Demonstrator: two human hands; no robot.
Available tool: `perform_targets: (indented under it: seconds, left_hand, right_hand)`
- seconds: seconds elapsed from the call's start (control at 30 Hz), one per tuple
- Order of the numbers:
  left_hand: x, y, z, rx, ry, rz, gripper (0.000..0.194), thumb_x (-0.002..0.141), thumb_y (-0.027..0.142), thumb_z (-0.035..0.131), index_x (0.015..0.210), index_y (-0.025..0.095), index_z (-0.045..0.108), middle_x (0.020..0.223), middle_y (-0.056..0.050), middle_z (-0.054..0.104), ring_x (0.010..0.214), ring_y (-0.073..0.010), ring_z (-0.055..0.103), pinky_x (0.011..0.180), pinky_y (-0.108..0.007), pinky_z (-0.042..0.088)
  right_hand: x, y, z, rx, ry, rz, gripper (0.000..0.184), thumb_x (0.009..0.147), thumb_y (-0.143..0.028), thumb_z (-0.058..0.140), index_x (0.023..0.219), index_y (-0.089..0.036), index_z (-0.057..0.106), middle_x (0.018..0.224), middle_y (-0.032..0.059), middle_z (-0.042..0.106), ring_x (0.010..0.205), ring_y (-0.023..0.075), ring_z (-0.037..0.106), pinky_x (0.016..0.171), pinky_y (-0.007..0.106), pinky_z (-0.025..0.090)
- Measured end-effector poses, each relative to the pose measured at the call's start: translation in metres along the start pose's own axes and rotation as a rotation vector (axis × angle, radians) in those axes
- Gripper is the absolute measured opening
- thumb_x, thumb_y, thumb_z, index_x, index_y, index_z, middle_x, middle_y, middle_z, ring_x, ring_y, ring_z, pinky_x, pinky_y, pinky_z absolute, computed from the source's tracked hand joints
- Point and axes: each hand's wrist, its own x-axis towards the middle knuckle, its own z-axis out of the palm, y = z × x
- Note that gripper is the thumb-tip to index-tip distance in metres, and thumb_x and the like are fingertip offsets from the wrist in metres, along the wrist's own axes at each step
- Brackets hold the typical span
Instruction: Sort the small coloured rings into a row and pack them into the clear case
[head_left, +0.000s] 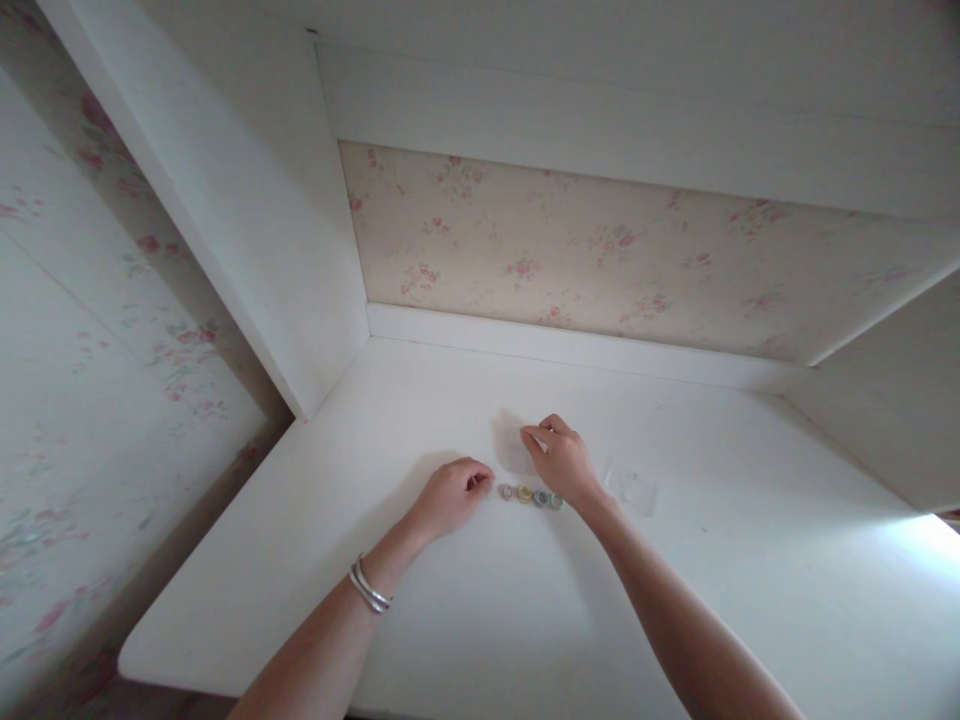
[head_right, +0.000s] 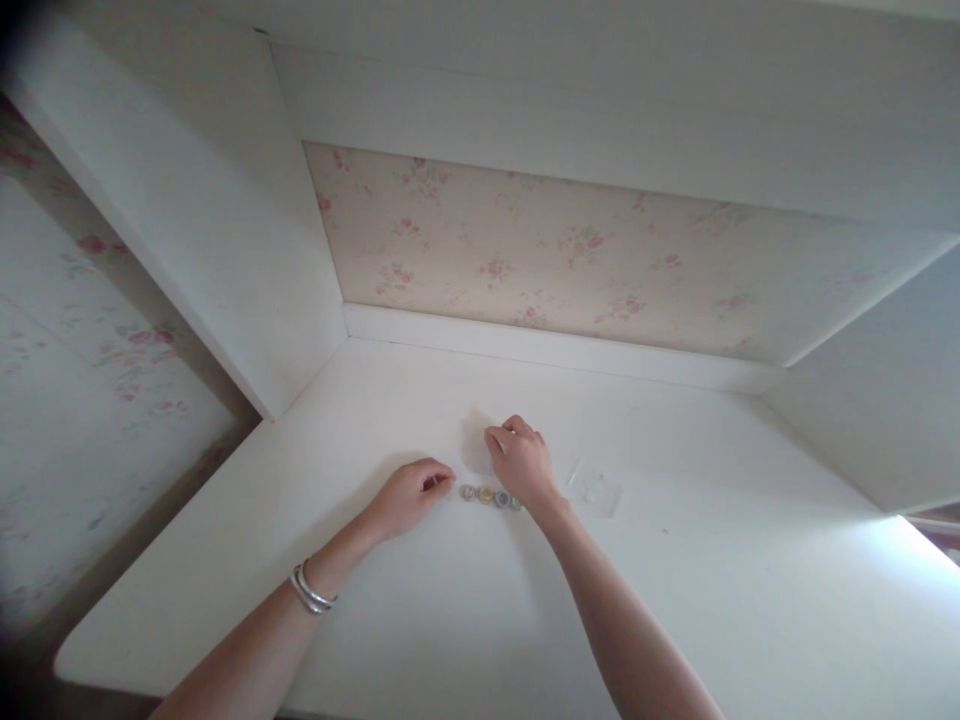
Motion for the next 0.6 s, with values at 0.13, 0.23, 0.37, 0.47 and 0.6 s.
perform_targets:
  seconds: [0.13,0.23,0.37,0.47,0.6]
  left_hand:
    - [0.0,-0.001,0.001,0.009,0.002,0.013,0.022,0.085,0.025,0.047,0.086,0.02,0.067,0.084,-0.001,0.066,0.075,-0.0138,0.057,0.069,-0.024,0.042]
    - [-0.001,0.001,0.002,0.005,-0.001,0.016,0.022,0.086,0.026,0.046,0.086,0.02,0.067,0.083,-0.001,0.065,0.074,-0.0133,0.057,0.068,-0.023,0.042]
    - [-0.004,0.009,0.003,0.017,-0.009,0.045,0.022,0.086,0.026,0.046,0.087,0.02,0.067,0.083,-0.001,0.064,0.072,-0.0126,0.056,0.067,-0.023,0.042]
    - [-0.007,0.017,0.006,0.064,-0.02,0.074,0.022,0.087,0.025,0.045,0.089,0.02,0.066,0.083,-0.001,0.062,0.069,-0.0119,0.054,0.066,-0.022,0.042]
    - [-0.009,0.023,0.009,0.165,-0.057,0.114,0.019,0.087,0.024,0.048,0.093,0.022,0.065,0.085,-0.001,0.061,0.073,-0.0123,0.055,0.069,-0.022,0.042]
  right_hand:
    - [-0.012,0.003,-0.008,0.133,0.109,0.051,0.025,0.09,-0.033,0.048,0.091,-0.022,0.07,0.08,0.0017,0.057,0.067,0.0119,0.054,0.064,0.024,0.041]
    - [-0.03,0.002,-0.014,0.237,0.15,0.124,0.027,0.09,-0.037,0.047,0.089,-0.022,0.07,0.08,0.0019,0.057,0.067,0.0122,0.054,0.059,0.023,0.041]
    - [-0.06,-0.003,-0.013,0.338,0.147,0.164,0.025,0.09,-0.037,0.048,0.089,-0.022,0.069,0.08,0.0025,0.057,0.071,0.0135,0.055,0.054,0.022,0.041]
    - [-0.075,-0.006,-0.01,0.36,0.127,0.122,0.023,0.09,-0.035,0.05,0.089,-0.022,0.069,0.079,0.0025,0.058,0.071,0.0135,0.055,0.057,0.023,0.041]
    - [-0.079,-0.011,-0.009,0.336,0.102,0.028,0.021,0.091,-0.032,0.05,0.09,-0.023,0.069,0.077,0.0019,0.058,0.07,0.0127,0.054,0.065,0.025,0.041]
